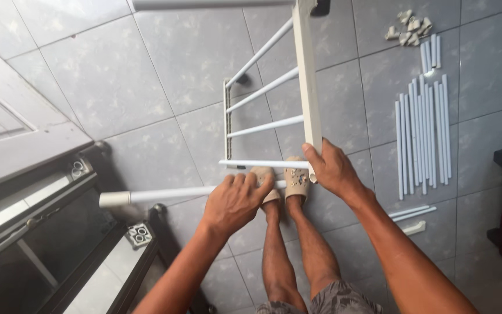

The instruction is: The person assembles a white plastic drying rack on a tiled floor. They connect vertical and horizontal rods into a frame, then attach feet to the base. The person repeatedly picks up parts, aligns them, and secures them by hand.

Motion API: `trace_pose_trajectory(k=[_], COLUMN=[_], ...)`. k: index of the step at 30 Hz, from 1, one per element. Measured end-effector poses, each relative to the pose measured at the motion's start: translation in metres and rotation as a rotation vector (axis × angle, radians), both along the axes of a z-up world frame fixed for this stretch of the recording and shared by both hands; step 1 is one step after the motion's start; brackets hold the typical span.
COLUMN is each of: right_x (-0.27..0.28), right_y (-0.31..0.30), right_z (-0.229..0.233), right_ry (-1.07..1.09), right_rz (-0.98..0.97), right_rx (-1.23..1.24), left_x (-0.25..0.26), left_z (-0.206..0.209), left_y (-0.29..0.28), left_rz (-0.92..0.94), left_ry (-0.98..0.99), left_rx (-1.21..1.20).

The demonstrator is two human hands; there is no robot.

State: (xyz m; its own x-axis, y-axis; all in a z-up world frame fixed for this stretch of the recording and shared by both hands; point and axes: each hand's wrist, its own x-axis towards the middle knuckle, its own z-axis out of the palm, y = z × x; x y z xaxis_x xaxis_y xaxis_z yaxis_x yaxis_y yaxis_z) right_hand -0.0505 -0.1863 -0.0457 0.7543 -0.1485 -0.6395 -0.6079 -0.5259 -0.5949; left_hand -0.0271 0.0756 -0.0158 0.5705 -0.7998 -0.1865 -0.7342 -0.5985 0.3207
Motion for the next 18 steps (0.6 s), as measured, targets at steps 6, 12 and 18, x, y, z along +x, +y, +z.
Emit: trace_pose_trajectory(k=[6,12,18], right_x=[-0.009,-0.015,-0.044], right_y=[-0.012,-0.029,-0.058], right_z=[-0.046,-0.113,-0.209], right_ry=[0.001,0.127,0.166], right_rz=[-0.055,-0.213,-0.2], right_rx=[0.2,0.339,0.307], left_x=[-0.014,-0.036,-0.039], left_z=[-0.001,-0.026,-0.072], left_y=[0.001,-0.01,-0.038], left_rz=[0.247,0.474,0.523], left_ry=[0.386,0.491,0.456], left_rx=[0.114,0.034,-0.128])
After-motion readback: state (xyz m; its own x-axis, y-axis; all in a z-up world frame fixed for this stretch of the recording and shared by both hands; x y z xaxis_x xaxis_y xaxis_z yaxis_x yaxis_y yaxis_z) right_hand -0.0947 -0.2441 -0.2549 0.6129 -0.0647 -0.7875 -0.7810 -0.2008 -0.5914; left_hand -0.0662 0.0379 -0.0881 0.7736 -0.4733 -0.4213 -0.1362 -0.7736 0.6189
